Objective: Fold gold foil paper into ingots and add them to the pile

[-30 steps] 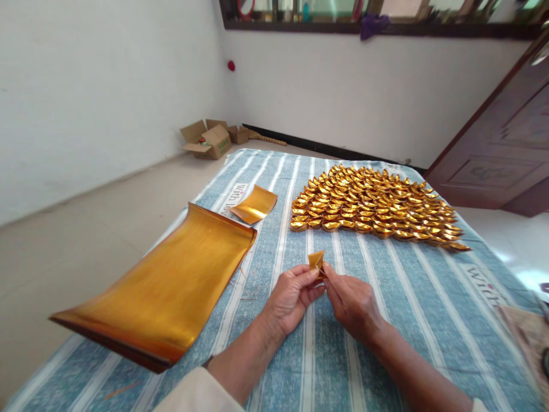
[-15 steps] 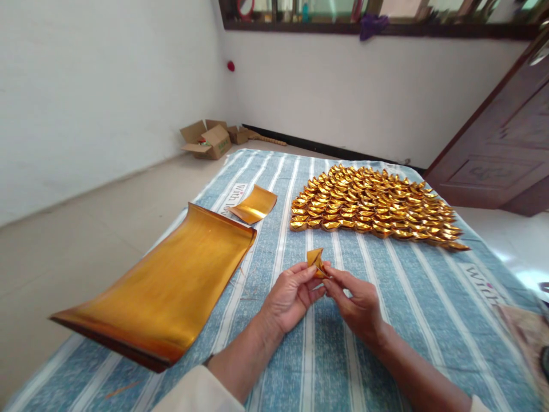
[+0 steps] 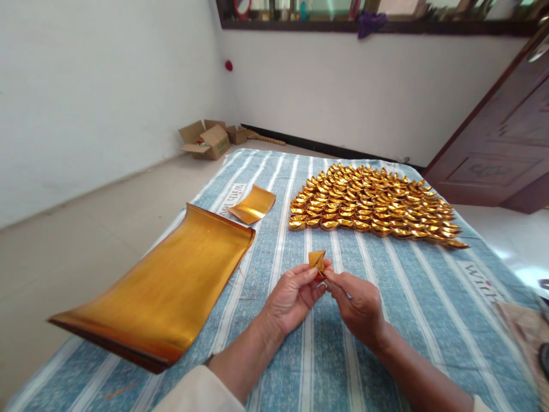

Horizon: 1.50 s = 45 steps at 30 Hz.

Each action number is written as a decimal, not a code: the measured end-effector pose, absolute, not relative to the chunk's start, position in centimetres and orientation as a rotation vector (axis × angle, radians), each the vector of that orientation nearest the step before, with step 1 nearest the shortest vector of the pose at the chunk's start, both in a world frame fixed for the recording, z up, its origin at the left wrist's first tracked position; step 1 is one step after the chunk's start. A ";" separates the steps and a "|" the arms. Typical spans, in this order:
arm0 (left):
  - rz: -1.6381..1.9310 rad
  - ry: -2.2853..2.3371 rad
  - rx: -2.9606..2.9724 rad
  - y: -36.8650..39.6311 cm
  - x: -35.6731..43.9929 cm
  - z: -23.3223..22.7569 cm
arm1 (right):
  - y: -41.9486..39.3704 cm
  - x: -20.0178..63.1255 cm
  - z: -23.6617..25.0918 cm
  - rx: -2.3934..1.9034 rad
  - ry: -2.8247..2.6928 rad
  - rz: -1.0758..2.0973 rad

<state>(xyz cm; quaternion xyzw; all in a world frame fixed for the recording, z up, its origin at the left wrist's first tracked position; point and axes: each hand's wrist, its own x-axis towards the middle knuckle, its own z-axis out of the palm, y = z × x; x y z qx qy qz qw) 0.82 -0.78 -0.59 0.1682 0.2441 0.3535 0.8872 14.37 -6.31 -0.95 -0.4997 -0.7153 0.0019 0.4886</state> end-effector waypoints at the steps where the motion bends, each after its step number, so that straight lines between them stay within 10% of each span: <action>1: 0.734 0.514 0.350 -0.8 0.8 -0.6 | -6.3 14.4 -1.0 -1.221 -1.759 -0.031; 45: 0.893 1.086 1.043 0.6 -1.5 1.8 | -5.3 17.5 -1.1 -1.246 -2.147 -0.070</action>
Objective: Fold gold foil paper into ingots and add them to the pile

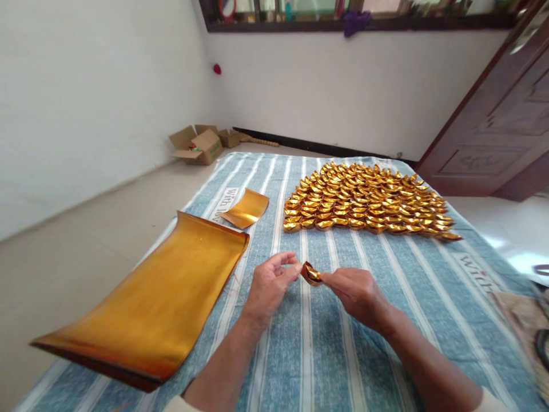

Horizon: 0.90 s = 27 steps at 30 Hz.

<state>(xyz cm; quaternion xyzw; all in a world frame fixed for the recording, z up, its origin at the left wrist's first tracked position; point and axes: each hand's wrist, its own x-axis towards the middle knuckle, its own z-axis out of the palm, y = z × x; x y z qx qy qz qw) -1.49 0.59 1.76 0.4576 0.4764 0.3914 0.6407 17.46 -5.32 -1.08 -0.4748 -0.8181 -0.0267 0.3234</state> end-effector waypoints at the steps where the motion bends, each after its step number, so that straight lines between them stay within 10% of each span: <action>1: 0.875 1.087 1.100 0.7 -1.6 1.9 | -5.3 17.6 -1.0 -1.241 -2.178 -0.079; 27: 0.757 1.141 1.296 -0.5 0.3 -0.3 | -5.8 15.4 -1.8 -1.678 -1.735 0.500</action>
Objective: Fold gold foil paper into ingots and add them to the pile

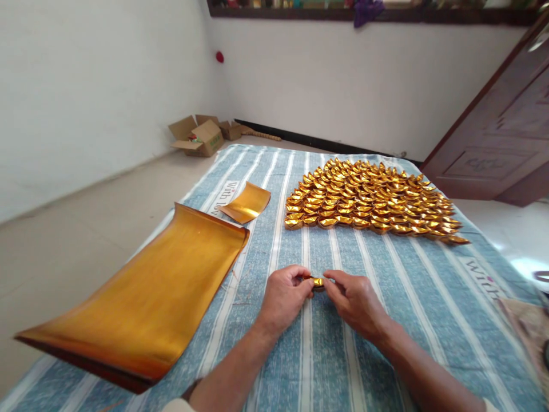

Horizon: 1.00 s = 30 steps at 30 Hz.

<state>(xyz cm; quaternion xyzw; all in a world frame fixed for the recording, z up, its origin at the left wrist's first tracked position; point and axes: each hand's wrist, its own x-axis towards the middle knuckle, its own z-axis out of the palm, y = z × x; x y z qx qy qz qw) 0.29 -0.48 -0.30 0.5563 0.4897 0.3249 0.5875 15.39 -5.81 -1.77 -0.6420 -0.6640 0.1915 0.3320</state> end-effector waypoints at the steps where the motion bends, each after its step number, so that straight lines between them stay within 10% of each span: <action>1: 0.749 1.150 1.309 -0.5 0.3 -0.4 | -5.9 15.1 -1.8 -1.722 -1.696 0.524; 30: 0.753 1.216 1.197 -0.9 0.8 -1.1 | -5.9 13.1 -1.9 -1.938 -1.473 0.490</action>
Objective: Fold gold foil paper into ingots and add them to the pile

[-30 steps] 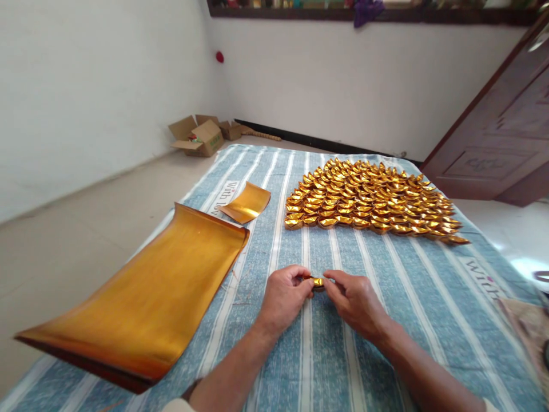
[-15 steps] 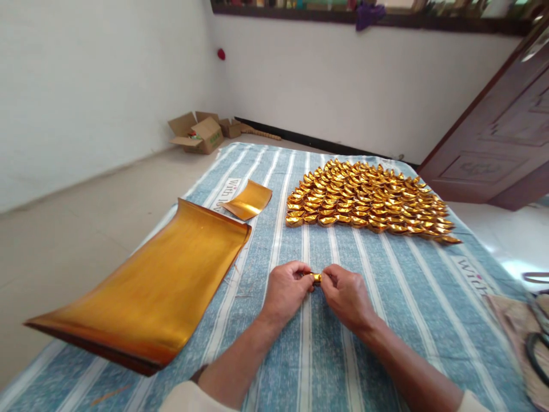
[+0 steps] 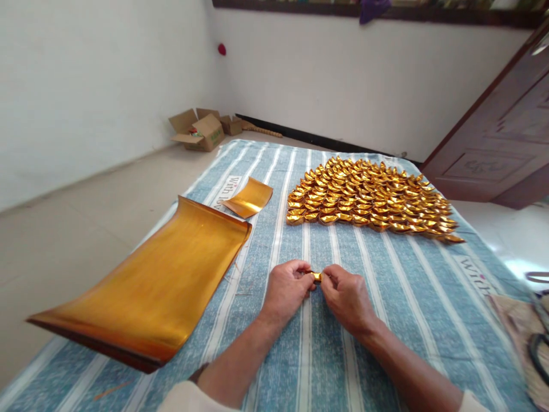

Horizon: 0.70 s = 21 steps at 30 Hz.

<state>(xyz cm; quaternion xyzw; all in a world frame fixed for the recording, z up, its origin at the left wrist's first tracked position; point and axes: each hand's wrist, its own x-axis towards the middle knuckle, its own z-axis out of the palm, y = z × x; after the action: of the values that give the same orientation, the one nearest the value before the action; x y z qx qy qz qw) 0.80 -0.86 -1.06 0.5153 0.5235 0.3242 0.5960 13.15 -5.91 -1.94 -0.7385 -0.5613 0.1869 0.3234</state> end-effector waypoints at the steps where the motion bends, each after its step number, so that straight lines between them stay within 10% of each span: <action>1: 0.756 1.220 1.188 -0.9 0.8 -1.1 | -5.9 13.1 -2.0 -1.939 -1.477 0.481; 21: 0.771 1.238 1.287 -1.0 1.0 -1.3 | -6.0 13.1 -2.2 -1.929 -1.493 0.434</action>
<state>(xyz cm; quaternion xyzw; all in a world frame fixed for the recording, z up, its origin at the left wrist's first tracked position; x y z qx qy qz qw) 0.97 -0.97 -1.28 0.5469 0.5259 0.3275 0.5631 13.07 -6.01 -2.16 -0.7361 -0.5696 0.1657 0.3260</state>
